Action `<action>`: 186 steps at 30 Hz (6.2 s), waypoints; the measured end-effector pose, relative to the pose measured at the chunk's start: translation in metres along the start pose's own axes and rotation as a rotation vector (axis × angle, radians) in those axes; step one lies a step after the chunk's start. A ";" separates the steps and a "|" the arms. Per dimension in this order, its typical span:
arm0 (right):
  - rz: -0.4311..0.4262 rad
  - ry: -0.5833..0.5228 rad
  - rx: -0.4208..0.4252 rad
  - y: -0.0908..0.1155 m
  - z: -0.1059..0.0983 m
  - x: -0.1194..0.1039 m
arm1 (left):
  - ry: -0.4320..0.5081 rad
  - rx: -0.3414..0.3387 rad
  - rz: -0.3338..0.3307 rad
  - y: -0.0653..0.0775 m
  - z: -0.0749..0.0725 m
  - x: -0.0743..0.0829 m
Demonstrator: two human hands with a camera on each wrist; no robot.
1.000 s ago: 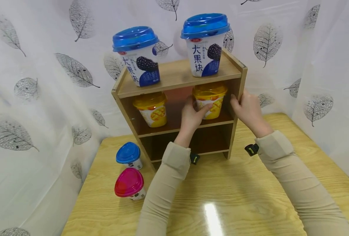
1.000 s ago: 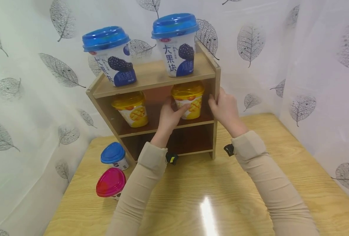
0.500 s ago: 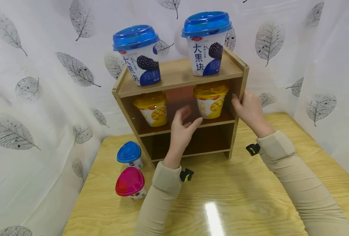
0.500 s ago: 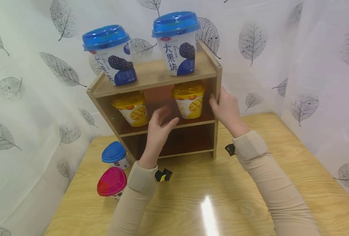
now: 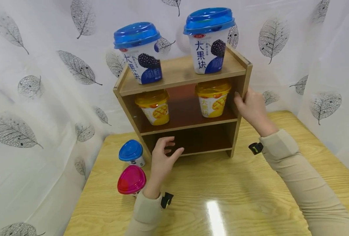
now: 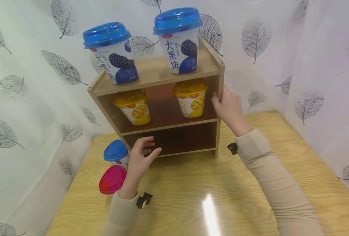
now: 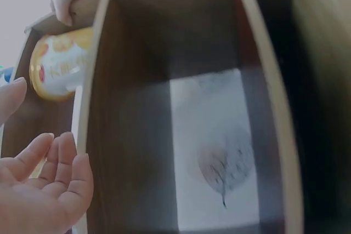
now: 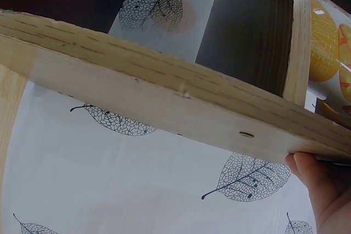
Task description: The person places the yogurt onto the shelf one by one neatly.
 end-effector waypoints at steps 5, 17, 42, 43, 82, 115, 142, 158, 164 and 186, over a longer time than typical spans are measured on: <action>0.001 -0.006 0.001 0.000 0.000 0.000 | -0.095 0.079 0.026 0.015 -0.015 -0.021; -0.014 0.003 0.002 -0.002 0.001 0.000 | -0.374 0.313 -0.055 0.043 -0.060 -0.065; -0.006 0.000 0.029 -0.002 0.001 -0.001 | -0.921 0.232 -0.517 0.052 -0.093 -0.096; -0.009 0.001 0.031 -0.002 0.001 -0.001 | -0.917 0.220 -0.506 0.052 -0.093 -0.095; 0.007 -0.005 0.026 -0.001 0.003 -0.001 | -0.717 0.200 -0.229 0.056 -0.083 -0.096; 0.015 -0.018 0.027 -0.002 0.002 -0.003 | -0.744 0.143 -0.448 0.062 -0.094 -0.095; -0.012 -0.001 0.048 -0.002 0.003 0.000 | -0.367 0.218 -0.474 0.069 -0.109 -0.108; -0.012 -0.002 0.044 -0.002 0.004 0.001 | -0.217 0.132 -0.474 0.076 -0.120 -0.119; 0.004 -0.007 0.031 -0.002 0.004 0.002 | -0.100 0.065 -0.562 0.079 -0.121 -0.127; 0.022 -0.014 0.026 -0.002 0.004 0.001 | 0.199 -0.218 -0.443 0.073 -0.119 -0.174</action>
Point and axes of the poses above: each hand's wrist, its own y-axis away from the middle knuckle, its own z-axis out of the palm, x = y × z, the point moved 1 cm from there along -y, towards the middle knuckle, and after that the axes turned 10 degrees about -z, right-handed, at the moved point
